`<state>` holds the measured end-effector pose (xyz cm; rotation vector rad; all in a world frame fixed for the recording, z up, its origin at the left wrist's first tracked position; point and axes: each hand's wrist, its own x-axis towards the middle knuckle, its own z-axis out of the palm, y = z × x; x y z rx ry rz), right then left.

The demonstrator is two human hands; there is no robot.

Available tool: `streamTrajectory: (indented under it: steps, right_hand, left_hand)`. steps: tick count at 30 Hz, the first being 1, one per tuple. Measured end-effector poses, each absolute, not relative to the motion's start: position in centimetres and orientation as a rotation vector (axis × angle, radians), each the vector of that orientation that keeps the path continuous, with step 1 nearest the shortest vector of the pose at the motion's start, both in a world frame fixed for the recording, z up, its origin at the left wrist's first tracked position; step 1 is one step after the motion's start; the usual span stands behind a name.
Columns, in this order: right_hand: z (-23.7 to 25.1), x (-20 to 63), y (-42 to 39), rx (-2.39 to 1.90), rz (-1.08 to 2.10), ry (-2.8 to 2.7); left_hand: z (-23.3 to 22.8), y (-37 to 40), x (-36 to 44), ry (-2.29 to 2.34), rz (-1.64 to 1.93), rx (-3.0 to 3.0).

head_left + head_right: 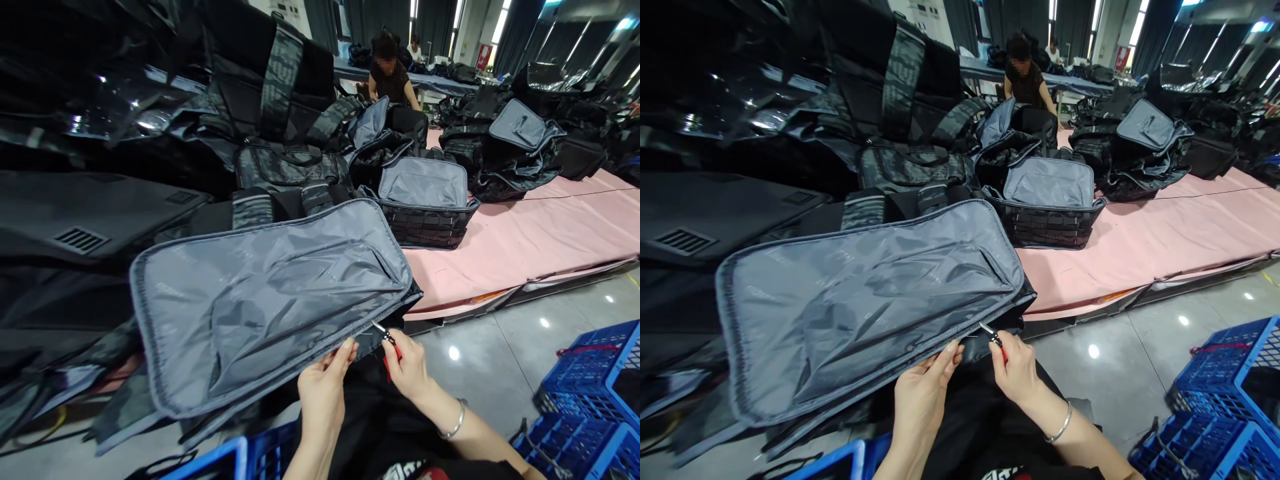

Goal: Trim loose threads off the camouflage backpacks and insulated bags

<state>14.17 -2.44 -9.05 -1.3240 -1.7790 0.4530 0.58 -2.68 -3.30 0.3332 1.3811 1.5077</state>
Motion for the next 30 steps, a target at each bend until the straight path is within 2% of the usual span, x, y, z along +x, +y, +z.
streamTrajectory:
  steps: [5,12,24,30]
  right_hand:
    - [-8.0,14.8,-2.4,-1.308,0.564,-1.869]
    - [-6.2,14.4,-2.5,-1.223,0.542,-1.945]
    - [-5.6,14.0,-2.1,-1.218,0.567,-1.992]
    - [-5.7,14.3,-2.6,-1.202,0.676,-1.96]
  left_hand:
    - [-3.4,-2.7,0.5,1.364,1.499,0.313]
    - [-3.9,-2.8,0.3,1.37,1.489,0.333]
    - [-3.9,-2.8,0.1,1.329,1.478,0.299]
    - [-3.7,-3.0,0.0,1.289,1.49,0.29]
